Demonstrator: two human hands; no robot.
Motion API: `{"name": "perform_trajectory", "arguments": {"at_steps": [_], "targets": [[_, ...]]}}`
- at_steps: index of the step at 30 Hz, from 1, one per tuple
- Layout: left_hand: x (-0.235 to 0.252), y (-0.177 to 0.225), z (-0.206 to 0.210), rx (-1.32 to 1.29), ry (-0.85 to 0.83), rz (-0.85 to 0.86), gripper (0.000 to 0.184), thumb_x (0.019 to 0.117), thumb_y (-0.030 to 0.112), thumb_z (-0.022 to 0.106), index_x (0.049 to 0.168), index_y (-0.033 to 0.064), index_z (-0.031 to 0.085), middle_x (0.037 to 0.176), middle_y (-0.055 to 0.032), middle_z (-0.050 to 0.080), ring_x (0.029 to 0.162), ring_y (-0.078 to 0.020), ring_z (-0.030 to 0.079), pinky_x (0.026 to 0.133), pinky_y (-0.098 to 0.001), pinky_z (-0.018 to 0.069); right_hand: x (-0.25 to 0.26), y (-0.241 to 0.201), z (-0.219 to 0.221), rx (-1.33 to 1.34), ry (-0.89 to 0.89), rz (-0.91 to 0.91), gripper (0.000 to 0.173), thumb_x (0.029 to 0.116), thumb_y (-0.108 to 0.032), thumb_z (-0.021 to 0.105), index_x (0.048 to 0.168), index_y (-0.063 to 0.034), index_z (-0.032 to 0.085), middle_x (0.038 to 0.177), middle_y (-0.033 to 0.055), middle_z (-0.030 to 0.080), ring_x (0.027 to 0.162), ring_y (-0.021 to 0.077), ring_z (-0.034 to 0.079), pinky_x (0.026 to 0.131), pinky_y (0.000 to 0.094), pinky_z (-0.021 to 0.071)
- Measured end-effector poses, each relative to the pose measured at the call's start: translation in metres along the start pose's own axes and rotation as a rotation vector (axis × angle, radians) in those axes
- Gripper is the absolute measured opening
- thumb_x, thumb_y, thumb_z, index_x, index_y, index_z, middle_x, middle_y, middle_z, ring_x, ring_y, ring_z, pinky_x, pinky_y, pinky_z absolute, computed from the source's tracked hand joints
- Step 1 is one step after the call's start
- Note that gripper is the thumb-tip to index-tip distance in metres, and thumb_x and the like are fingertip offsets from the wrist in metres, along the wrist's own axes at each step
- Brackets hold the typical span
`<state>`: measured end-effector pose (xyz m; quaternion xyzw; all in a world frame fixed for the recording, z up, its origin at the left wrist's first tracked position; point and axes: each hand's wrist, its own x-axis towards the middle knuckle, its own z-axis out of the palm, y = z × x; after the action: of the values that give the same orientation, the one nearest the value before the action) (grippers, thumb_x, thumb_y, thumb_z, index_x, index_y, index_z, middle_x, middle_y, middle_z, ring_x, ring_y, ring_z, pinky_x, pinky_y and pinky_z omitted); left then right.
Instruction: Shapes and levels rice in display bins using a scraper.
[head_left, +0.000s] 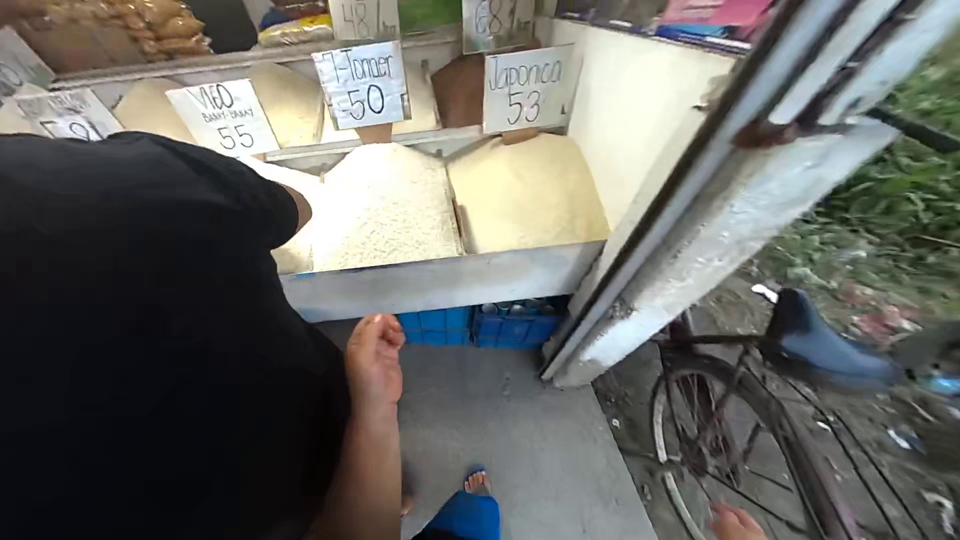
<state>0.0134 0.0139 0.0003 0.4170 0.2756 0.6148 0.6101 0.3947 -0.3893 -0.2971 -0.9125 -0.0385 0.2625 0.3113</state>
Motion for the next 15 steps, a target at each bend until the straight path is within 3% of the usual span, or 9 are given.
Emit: {"name": "perform_trajectory", "arguments": {"at_steps": [2, 5, 8, 12, 15], "targets": [[0.031, -0.016, 0.014, 0.088, -0.105, -0.039, 0.037, 0.0986, 0.011, 0.038, 0.074, 0.0159, 0.065, 0.072, 0.0055, 0.065, 0.069, -0.0055, 0.062, 0.072, -0.0240, 0.0536, 0.007, -0.092, 0.056, 0.098, -0.073, -0.130, 0.048, 0.1098, -0.028, 0.044, 0.140, 0.0084, 0.052, 0.131, 0.0354, 0.059, 0.120, 0.0483, 0.061, 0.103, 0.0644, 0.0470], [0.083, -0.039, 0.032, 0.213, -0.197, -0.060, 0.032, 0.1001, 0.009, 0.044, 0.076, 0.0122, 0.065, 0.074, 0.0031, 0.067, 0.070, -0.0051, 0.062, 0.073, -0.0225, 0.0533, -0.005, -0.207, 0.128, 0.010, -0.379, -0.399, 0.042, 0.1099, -0.022, 0.046, 0.134, 0.0105, 0.058, 0.132, 0.0336, 0.061, 0.126, 0.0450, 0.059, 0.110, 0.0584, 0.0437], [0.129, -0.050, 0.050, 0.386, -0.219, -0.088, 0.025, 0.1029, 0.009, 0.052, 0.081, 0.0077, 0.065, 0.077, 0.0022, 0.065, 0.072, -0.0046, 0.059, 0.072, -0.0223, 0.0508, -0.009, -0.277, 0.175, -0.184, -0.562, -0.842, 0.042, 0.1074, -0.023, 0.043, 0.125, 0.0057, 0.068, 0.132, 0.0279, 0.063, 0.130, 0.0432, 0.056, 0.115, 0.0562, 0.0392], [0.195, -0.065, 0.083, 0.594, -0.269, 0.038, 0.013, 0.1008, 0.014, 0.061, 0.095, 0.0062, 0.069, 0.078, 0.0031, 0.061, 0.064, -0.0021, 0.053, 0.062, -0.0202, 0.0471, 0.016, -0.362, 0.196, -0.214, -0.581, -1.227, 0.052, 0.1033, -0.037, 0.038, 0.125, -0.0035, 0.071, 0.141, 0.0237, 0.060, 0.141, 0.0498, 0.044, 0.116, 0.0693, 0.0290], [0.251, -0.100, 0.110, 0.816, -0.349, 0.066, 0.018, 0.1012, 0.018, 0.061, 0.100, 0.0037, 0.072, 0.088, -0.0050, 0.066, 0.074, -0.0107, 0.061, 0.070, -0.0311, 0.0534, 0.057, -0.430, 0.205, -0.157, -0.456, -1.390, 0.078, 0.1012, -0.064, 0.027, 0.129, -0.0039, 0.068, 0.142, 0.0239, 0.059, 0.140, 0.0511, 0.044, 0.112, 0.0727, 0.0317]]}}
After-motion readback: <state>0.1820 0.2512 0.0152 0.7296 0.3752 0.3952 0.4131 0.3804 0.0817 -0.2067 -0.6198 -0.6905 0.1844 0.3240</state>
